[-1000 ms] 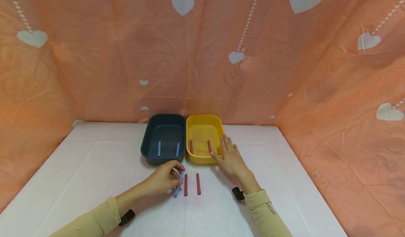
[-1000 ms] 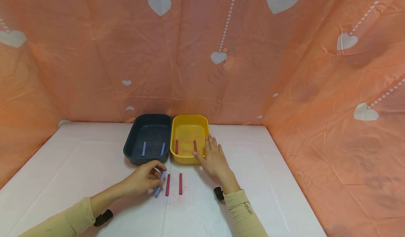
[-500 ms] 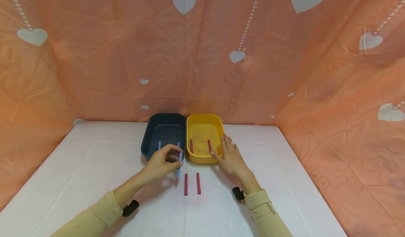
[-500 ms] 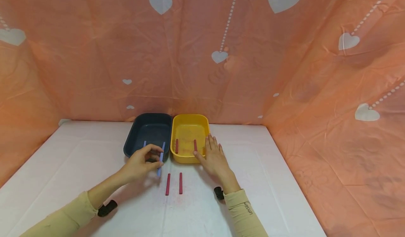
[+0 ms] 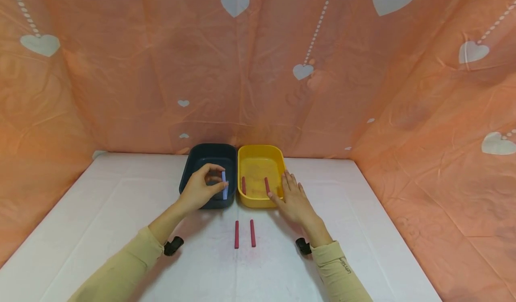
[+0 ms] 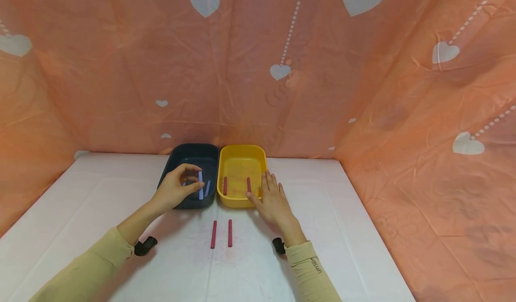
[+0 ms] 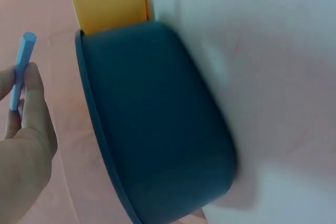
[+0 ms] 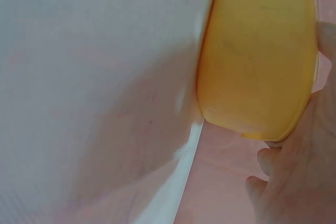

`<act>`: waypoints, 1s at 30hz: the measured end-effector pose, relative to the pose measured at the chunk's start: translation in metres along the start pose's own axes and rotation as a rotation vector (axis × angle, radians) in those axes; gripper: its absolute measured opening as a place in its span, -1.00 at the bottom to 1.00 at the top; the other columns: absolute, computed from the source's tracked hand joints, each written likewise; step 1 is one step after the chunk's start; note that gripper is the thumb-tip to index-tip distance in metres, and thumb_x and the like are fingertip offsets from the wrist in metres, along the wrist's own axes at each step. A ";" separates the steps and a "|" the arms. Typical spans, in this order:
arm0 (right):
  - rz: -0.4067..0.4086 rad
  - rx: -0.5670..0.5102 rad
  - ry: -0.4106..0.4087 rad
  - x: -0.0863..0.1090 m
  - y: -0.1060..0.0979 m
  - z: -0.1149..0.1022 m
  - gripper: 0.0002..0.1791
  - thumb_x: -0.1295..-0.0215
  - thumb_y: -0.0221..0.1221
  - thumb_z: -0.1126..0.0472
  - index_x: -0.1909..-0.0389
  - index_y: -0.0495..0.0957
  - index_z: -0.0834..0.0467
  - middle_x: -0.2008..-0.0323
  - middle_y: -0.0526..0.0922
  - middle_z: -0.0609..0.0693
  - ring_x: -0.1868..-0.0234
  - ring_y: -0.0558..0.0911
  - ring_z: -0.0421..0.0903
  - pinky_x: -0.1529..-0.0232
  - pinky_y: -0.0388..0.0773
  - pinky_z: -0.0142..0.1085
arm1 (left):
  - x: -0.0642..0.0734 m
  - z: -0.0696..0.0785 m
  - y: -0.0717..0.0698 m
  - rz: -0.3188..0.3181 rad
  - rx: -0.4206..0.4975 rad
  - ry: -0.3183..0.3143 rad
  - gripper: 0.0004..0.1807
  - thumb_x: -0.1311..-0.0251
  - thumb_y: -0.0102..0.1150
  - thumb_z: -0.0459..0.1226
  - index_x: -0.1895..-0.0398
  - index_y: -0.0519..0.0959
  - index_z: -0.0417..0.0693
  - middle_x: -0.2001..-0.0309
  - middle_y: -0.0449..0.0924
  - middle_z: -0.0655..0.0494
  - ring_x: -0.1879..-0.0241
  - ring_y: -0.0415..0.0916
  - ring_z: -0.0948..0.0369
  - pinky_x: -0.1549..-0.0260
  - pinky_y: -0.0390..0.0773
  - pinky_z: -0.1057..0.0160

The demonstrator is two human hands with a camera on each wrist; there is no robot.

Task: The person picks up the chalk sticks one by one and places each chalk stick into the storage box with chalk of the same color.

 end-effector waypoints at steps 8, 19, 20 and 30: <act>0.003 0.010 -0.003 0.000 0.000 0.002 0.04 -0.55 -0.10 -0.36 -0.65 -0.20 0.30 -0.68 -0.22 0.19 -0.67 -0.19 0.16 -0.60 -0.19 0.12 | -0.020 -0.011 -0.007 0.011 -0.038 -0.067 -0.52 -0.32 0.37 -0.37 -0.25 0.48 -0.28 -0.15 0.56 -0.21 -0.07 0.66 -0.07 0.09 0.68 0.26; 0.023 0.024 -0.021 0.000 0.000 0.001 0.02 -0.56 -0.09 -0.34 -0.64 -0.16 0.34 -0.67 -0.19 0.22 -0.67 -0.15 0.19 -0.60 -0.15 0.14 | -0.038 -0.036 -0.010 -0.047 -0.156 -0.150 -0.54 -0.33 0.35 -0.35 -0.23 0.50 -0.35 -0.08 0.62 -0.28 0.04 0.71 -0.02 0.16 0.67 0.18; 0.022 0.021 -0.019 0.000 0.000 0.001 0.02 -0.56 -0.09 -0.34 -0.64 -0.16 0.34 -0.67 -0.19 0.22 -0.67 -0.15 0.19 -0.60 -0.16 0.13 | -0.040 -0.038 -0.010 -0.052 -0.162 -0.153 -0.54 -0.32 0.36 -0.36 -0.22 0.51 -0.35 -0.08 0.62 -0.28 0.05 0.72 -0.02 0.14 0.67 0.18; 0.016 0.014 -0.018 0.000 0.000 0.000 0.04 -0.56 -0.10 -0.36 -0.65 -0.19 0.33 -0.67 -0.20 0.22 -0.67 -0.19 0.16 -0.60 -0.18 0.14 | -0.052 -0.057 -0.005 -0.126 -0.195 -0.196 -0.57 -0.29 0.36 -0.39 -0.17 0.52 -0.38 -0.02 0.60 -0.29 0.24 0.76 0.05 0.21 0.72 0.17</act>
Point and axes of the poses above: each hand's wrist, its own x-axis away from the middle knuckle, its own y-axis out of the palm, z = x × y, the point moved 6 cm from there along -x, towards the middle knuckle
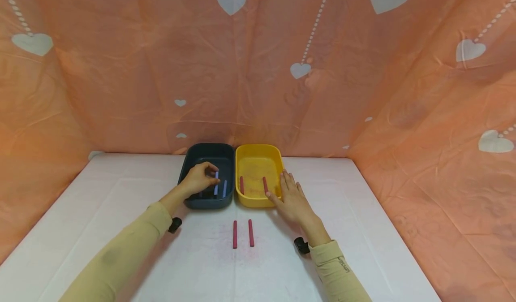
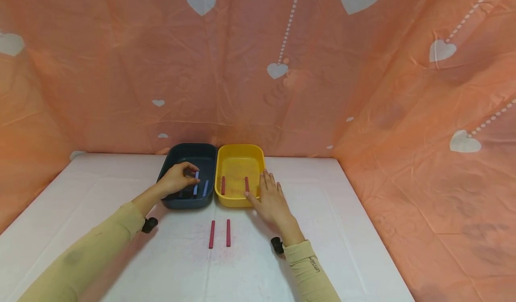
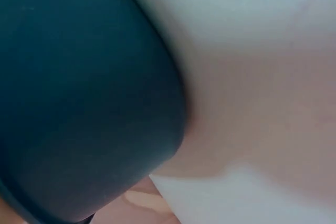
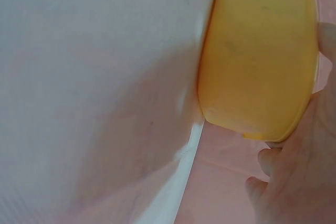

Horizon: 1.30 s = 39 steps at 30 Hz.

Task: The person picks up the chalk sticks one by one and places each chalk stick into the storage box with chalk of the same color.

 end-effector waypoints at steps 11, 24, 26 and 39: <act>-0.005 0.012 0.008 -0.001 0.001 0.001 0.03 -0.56 -0.10 -0.36 -0.65 -0.17 0.32 -0.67 -0.18 0.21 -0.67 -0.17 0.17 -0.60 -0.16 0.13 | -0.009 -0.013 0.012 -0.113 0.044 -0.052 -0.62 -0.28 0.32 -0.48 -0.10 0.50 -0.50 0.07 0.58 -0.32 0.32 0.75 0.07 0.26 0.74 0.16; -0.005 0.013 0.008 -0.001 0.001 0.000 0.02 -0.57 -0.09 -0.34 -0.65 -0.19 0.32 -0.68 -0.21 0.21 -0.67 -0.18 0.17 -0.60 -0.16 0.13 | -0.010 -0.013 0.016 -0.089 -0.051 -0.053 -0.65 -0.26 0.36 -0.45 -0.05 0.57 -0.47 0.13 0.62 -0.25 0.39 0.73 0.13 0.33 0.73 0.21; 0.001 0.006 0.002 -0.001 0.001 -0.001 0.02 -0.57 -0.07 -0.32 -0.64 -0.17 0.34 -0.67 -0.19 0.22 -0.67 -0.17 0.18 -0.60 -0.15 0.15 | -0.010 -0.013 0.017 -0.084 -0.069 -0.059 -0.66 -0.26 0.37 -0.43 -0.05 0.59 -0.45 0.14 0.62 -0.23 0.40 0.71 0.15 0.35 0.72 0.24; -0.010 0.001 0.001 -0.001 0.000 -0.001 0.03 -0.57 -0.08 -0.33 -0.64 -0.19 0.33 -0.68 -0.21 0.21 -0.67 -0.18 0.17 -0.60 -0.18 0.13 | -0.010 -0.011 0.014 -0.089 -0.189 -0.024 -0.67 -0.26 0.40 -0.34 0.00 0.64 -0.39 0.19 0.65 -0.16 0.35 0.67 0.13 0.27 0.68 0.19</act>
Point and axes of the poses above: each hand's wrist, its own x-axis away from the middle knuckle, its own y-axis out of the palm, z = x × y, the point moved 6 cm from there along -x, towards the middle knuckle
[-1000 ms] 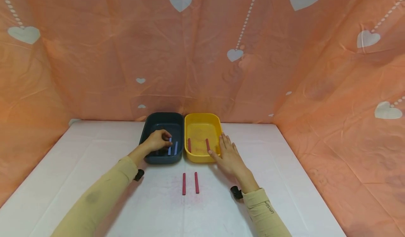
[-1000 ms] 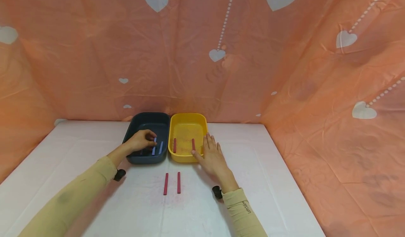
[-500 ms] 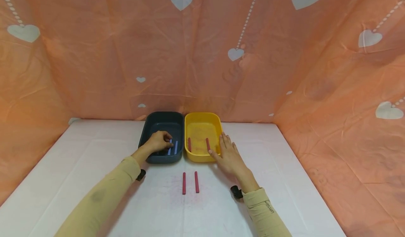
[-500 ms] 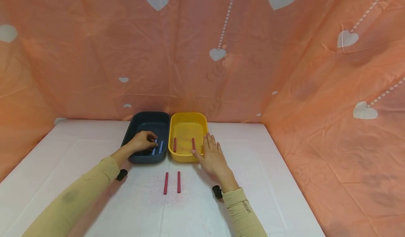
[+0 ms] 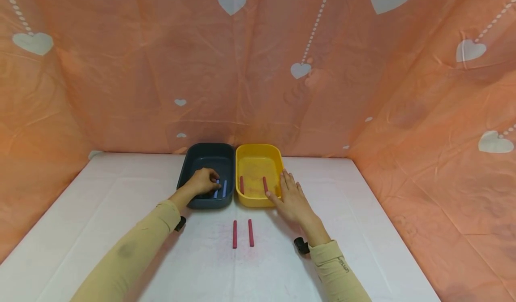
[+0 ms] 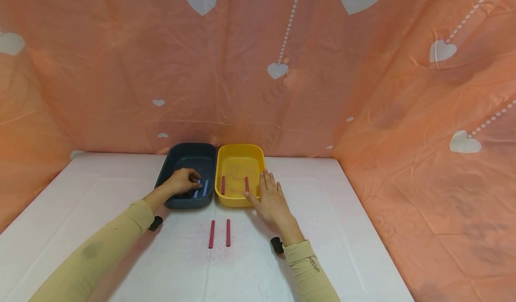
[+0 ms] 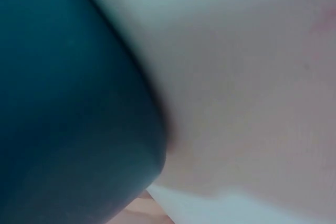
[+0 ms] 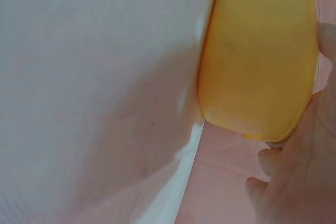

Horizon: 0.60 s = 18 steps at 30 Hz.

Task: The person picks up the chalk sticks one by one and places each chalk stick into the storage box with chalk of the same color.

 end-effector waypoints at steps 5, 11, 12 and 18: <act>0.000 0.001 0.000 0.000 0.001 0.000 0.03 -0.56 -0.08 -0.34 -0.64 -0.19 0.33 -0.67 -0.21 0.21 -0.67 -0.18 0.17 -0.60 -0.18 0.14 | 0.001 0.002 -0.001 -0.007 -0.026 0.006 -0.67 -0.27 0.40 -0.32 0.00 0.64 -0.38 0.19 0.66 -0.16 0.25 0.65 0.07 0.17 0.66 0.12; 0.007 0.005 -0.003 0.000 0.001 0.000 0.02 -0.57 -0.08 -0.33 -0.64 -0.17 0.34 -0.67 -0.20 0.22 -0.67 -0.17 0.18 -0.60 -0.16 0.15 | 0.001 0.002 0.000 0.006 -0.025 -0.014 -0.65 -0.30 0.36 -0.33 -0.07 0.62 -0.38 0.13 0.65 -0.17 0.22 0.65 0.05 0.11 0.66 0.06; 0.007 0.006 -0.002 0.000 0.001 -0.001 0.02 -0.57 -0.08 -0.33 -0.64 -0.17 0.34 -0.67 -0.20 0.22 -0.67 -0.17 0.18 -0.60 -0.16 0.14 | 0.001 0.003 -0.001 0.010 -0.024 -0.011 -0.64 -0.31 0.35 -0.32 -0.08 0.61 -0.38 0.12 0.65 -0.18 0.21 0.65 0.05 0.10 0.66 0.05; 0.011 0.001 0.002 0.001 -0.001 -0.002 0.02 -0.56 -0.06 -0.32 -0.64 -0.15 0.35 -0.67 -0.19 0.22 -0.67 -0.16 0.19 -0.60 -0.16 0.14 | 0.002 0.007 -0.007 0.052 0.056 0.011 -0.57 -0.39 0.25 -0.26 -0.19 0.55 -0.39 0.00 0.65 -0.25 0.17 0.70 0.01 0.10 0.69 0.04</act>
Point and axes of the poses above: each hand's wrist, its own x-axis away from the middle knuckle, its own y-axis out of the palm, z = x × y, the point moved 6 cm from there along -x, towards the middle knuckle
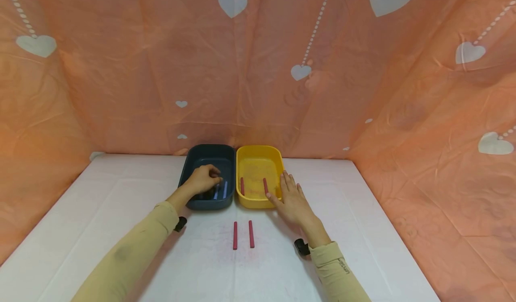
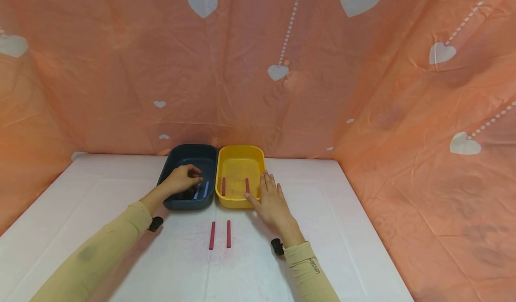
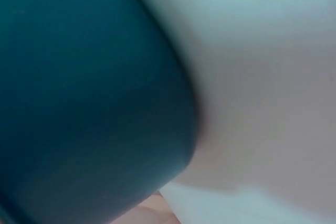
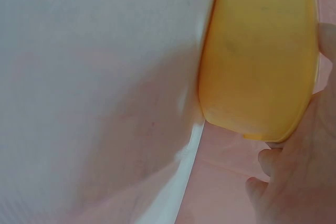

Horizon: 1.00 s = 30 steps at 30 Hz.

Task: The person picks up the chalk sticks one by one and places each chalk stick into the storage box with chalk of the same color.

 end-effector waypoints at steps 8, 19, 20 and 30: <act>0.005 -0.002 -0.002 0.001 0.000 0.000 0.02 -0.56 -0.06 -0.32 -0.64 -0.15 0.34 -0.67 -0.18 0.23 -0.67 -0.14 0.20 -0.60 -0.15 0.15 | 0.011 0.013 -0.005 0.051 0.085 0.026 -0.55 -0.47 0.20 -0.21 -0.28 0.50 -0.33 -0.07 0.65 -0.22 0.30 0.72 0.04 0.24 0.67 0.18; 0.002 -0.006 0.002 0.000 0.001 0.002 0.03 -0.55 -0.07 -0.34 -0.65 -0.17 0.33 -0.67 -0.20 0.21 -0.67 -0.16 0.18 -0.60 -0.19 0.13 | 0.044 0.043 -0.001 0.111 0.214 0.053 -0.59 -0.45 0.23 -0.21 -0.26 0.51 -0.20 -0.04 0.63 -0.10 0.32 0.68 -0.04 0.35 0.67 0.21; 0.001 -0.006 0.002 0.000 0.002 0.002 0.03 -0.56 -0.07 -0.34 -0.65 -0.17 0.33 -0.67 -0.20 0.21 -0.67 -0.17 0.18 -0.60 -0.20 0.13 | 0.047 0.045 0.000 0.113 0.219 0.061 -0.59 -0.45 0.23 -0.22 -0.26 0.51 -0.21 -0.03 0.63 -0.10 0.33 0.68 -0.01 0.35 0.67 0.21; -0.002 0.003 0.002 0.000 0.001 0.001 0.03 -0.56 -0.08 -0.34 -0.65 -0.18 0.32 -0.68 -0.21 0.21 -0.67 -0.18 0.17 -0.60 -0.18 0.13 | 0.073 0.061 0.013 0.102 0.249 0.150 -0.63 -0.42 0.27 -0.29 -0.20 0.54 -0.23 -0.02 0.60 -0.11 0.44 0.60 0.15 0.39 0.62 0.26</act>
Point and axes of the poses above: each hand's wrist, its own x-axis away from the middle knuckle, its own y-axis out of the palm, z = x × y, the point moved 6 cm from there along -x, towards the middle knuckle
